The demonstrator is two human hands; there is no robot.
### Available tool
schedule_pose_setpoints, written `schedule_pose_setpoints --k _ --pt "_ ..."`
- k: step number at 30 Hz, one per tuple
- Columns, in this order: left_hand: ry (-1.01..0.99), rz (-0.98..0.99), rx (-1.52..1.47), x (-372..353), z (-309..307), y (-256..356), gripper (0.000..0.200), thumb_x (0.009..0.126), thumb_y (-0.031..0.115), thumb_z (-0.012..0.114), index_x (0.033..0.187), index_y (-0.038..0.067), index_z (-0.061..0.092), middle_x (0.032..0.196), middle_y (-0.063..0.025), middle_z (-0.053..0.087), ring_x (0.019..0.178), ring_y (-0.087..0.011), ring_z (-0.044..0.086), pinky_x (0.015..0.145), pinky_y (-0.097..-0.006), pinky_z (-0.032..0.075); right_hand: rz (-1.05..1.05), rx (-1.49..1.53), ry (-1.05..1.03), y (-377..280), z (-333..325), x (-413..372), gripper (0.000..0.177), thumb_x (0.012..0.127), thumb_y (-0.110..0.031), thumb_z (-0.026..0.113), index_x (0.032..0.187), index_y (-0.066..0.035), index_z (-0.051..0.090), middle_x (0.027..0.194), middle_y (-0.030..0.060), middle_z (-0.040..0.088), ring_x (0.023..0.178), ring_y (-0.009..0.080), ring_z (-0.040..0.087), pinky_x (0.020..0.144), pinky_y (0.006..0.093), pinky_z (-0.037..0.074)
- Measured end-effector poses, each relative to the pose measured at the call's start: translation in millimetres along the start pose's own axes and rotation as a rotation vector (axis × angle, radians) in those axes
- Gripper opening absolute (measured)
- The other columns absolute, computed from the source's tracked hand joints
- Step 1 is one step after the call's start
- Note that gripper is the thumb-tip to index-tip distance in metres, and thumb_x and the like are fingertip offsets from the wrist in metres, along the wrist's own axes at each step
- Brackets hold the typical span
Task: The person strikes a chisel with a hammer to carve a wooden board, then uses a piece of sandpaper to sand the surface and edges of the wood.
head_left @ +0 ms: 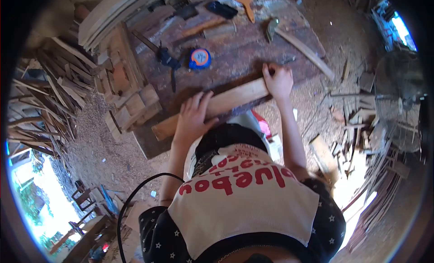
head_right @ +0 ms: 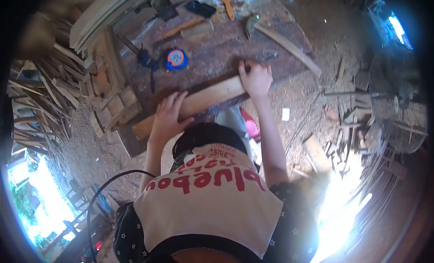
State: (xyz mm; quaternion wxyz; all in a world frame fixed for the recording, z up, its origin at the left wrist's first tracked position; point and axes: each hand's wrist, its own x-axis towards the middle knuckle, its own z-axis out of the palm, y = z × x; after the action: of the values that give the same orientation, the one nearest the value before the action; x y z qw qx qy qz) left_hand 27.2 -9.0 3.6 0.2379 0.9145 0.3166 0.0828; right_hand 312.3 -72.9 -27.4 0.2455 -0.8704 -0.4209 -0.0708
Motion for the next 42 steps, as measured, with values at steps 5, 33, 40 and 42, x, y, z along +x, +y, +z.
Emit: schedule_pose_setpoints --k 5,33,40,42 --pt "0.105 0.046 0.062 -35 -3 -22 0.07 0.077 0.024 0.071 0.139 0.013 0.04 0.123 -0.0141 0.053 0.111 -0.0351 0.051 0.095 -0.042 0.041 -0.237 0.234 0.339 7 -10 -8 0.025 0.083 -0.026 0.064 0.065 -0.009 0.061 0.066 0.008 0.06 0.069 0.0287 0.055 0.072 0.0386 0.04" --pt "0.062 0.151 0.003 -38 -3 -38 0.067 0.083 0.031 0.066 0.142 0.02 0.037 0.125 -0.0108 0.054 0.109 -0.0334 0.054 0.095 -0.0401 0.044 0.937 0.38 -1.257 172 110 -435 0.089 0.077 -0.04 0.069 0.143 -0.005 0.02 0.128 0.0282 0.049 0.122 0.0386 0.047 0.102 0.0424 0.037" --pt "-0.004 0.179 -0.02 -31 -9 -37 0.068 0.08 0.023 0.068 0.139 0.006 0.038 0.119 -0.0164 0.053 0.102 -0.0349 0.054 0.09 -0.0414 0.045 1.26 0.636 -1.122 204 196 -495 0.1 0.075 -0.032 0.07 0.148 -0.008 0.007 0.145 0.0311 0.021 0.137 0.0399 0.018 0.111 0.0414 0.022" --pt "-0.016 0.191 -0.029 -30 -8 -37 0.068 0.081 0.023 0.067 0.14 0.006 0.038 0.123 -0.0168 0.052 0.105 -0.0366 0.053 0.091 -0.0426 0.044 1.204 0.568 -1.138 201 201 -491 0.095 0.076 -0.033 0.069 0.147 -0.009 0.011 0.146 0.0313 0.016 0.138 0.0408 0.012 0.112 0.0428 0.019"
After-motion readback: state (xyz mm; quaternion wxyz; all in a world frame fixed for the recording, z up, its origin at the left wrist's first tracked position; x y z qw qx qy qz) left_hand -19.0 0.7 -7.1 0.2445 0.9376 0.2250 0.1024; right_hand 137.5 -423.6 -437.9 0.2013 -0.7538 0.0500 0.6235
